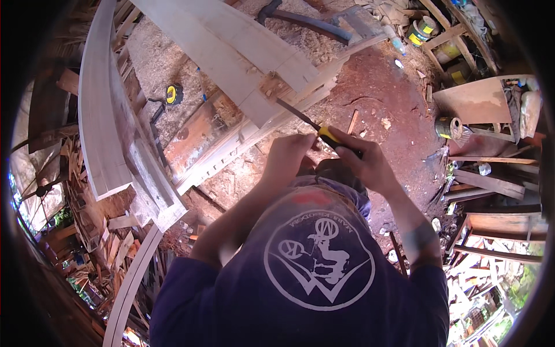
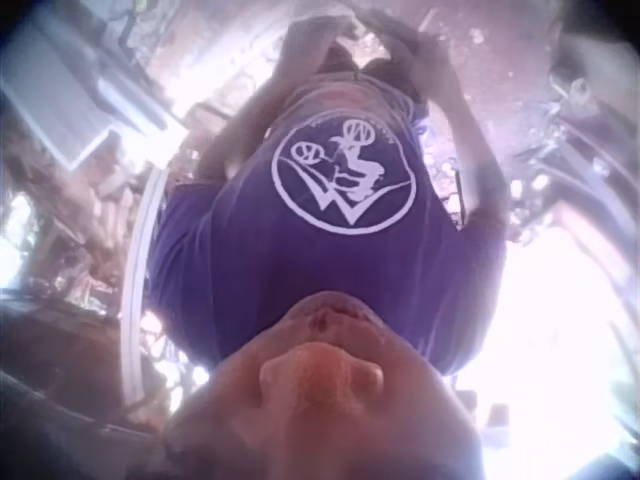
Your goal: The person uses a hammer and a chisel to carve and refine a joint in a wooden beam, occasionally moving the beam to reach different sides.
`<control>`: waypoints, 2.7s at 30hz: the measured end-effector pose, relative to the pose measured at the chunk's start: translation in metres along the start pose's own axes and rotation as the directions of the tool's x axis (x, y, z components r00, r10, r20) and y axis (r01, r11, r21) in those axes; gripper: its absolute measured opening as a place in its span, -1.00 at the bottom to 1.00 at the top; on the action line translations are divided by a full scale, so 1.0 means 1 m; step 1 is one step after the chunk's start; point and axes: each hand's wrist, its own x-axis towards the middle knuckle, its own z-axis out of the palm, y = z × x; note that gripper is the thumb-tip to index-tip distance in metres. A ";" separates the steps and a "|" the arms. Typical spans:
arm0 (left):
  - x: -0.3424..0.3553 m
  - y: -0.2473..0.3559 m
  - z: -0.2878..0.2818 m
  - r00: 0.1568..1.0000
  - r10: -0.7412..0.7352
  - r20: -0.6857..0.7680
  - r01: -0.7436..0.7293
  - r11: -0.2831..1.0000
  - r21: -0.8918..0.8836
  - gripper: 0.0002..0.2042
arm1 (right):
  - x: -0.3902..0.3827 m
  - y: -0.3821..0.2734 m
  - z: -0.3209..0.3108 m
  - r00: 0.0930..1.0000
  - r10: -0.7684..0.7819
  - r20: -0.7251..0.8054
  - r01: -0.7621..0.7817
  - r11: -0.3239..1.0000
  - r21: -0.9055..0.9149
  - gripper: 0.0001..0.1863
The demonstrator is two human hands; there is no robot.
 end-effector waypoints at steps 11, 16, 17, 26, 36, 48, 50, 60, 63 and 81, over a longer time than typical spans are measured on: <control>0.009 -0.013 -0.043 0.990 0.141 0.017 -0.140 0.951 0.274 -0.71 | -0.019 0.011 0.040 0.970 -0.173 -0.170 0.134 0.967 -0.218 -0.48; 0.039 -0.021 0.000 0.984 0.140 0.113 -0.107 0.960 -0.257 -0.59 | -0.018 0.003 0.050 0.967 -0.133 -0.217 0.083 0.971 -0.225 -0.47; 0.043 -0.021 0.005 0.979 0.142 0.147 -0.098 0.957 -0.275 -0.60 | -0.018 0.001 0.050 0.972 -0.105 -0.209 0.057 0.973 -0.224 -0.47; 0.045 -0.021 0.013 0.965 0.164 0.207 -0.083 0.932 -0.352 -0.65 | -0.022 -0.009 0.053 0.963 -0.111 -0.244 0.020 0.938 -0.347 -0.48; 0.051 -0.010 0.017 0.960 0.202 0.193 -0.107 0.904 -0.415 -0.64 | -0.009 -0.003 0.038 0.963 -0.149 -0.224 0.071 0.944 -0.322 -0.47; 0.058 -0.007 0.009 0.966 0.225 0.123 -0.163 0.908 -0.386 -0.66 | 0.005 -0.009 0.044 0.953 -0.213 -0.217 0.115 0.913 -0.392 -0.48; 0.060 -0.008 0.008 0.950 0.302 0.084 -0.245 0.883 -0.401 -0.66 | 0.009 -0.009 0.045 0.950 -0.219 -0.225 0.115 0.909 -0.401 -0.49; 0.068 -0.016 0.004 0.831 0.549 0.086 -0.537 0.833 -0.130 -0.67 | 0.008 -0.015 0.046 0.971 -0.112 -0.211 0.024 0.925 -0.380 -0.53; 0.069 -0.008 0.002 0.922 0.361 0.141 -0.313 0.908 -0.279 -0.66 | 0.012 -0.010 0.045 0.962 -0.140 -0.233 0.035 0.915 -0.403 -0.52; 0.073 -0.019 0.005 0.968 0.242 0.073 -0.189 0.885 -0.425 -0.70 | 0.017 0.005 0.054 0.961 -0.144 -0.237 0.038 0.915 -0.401 -0.51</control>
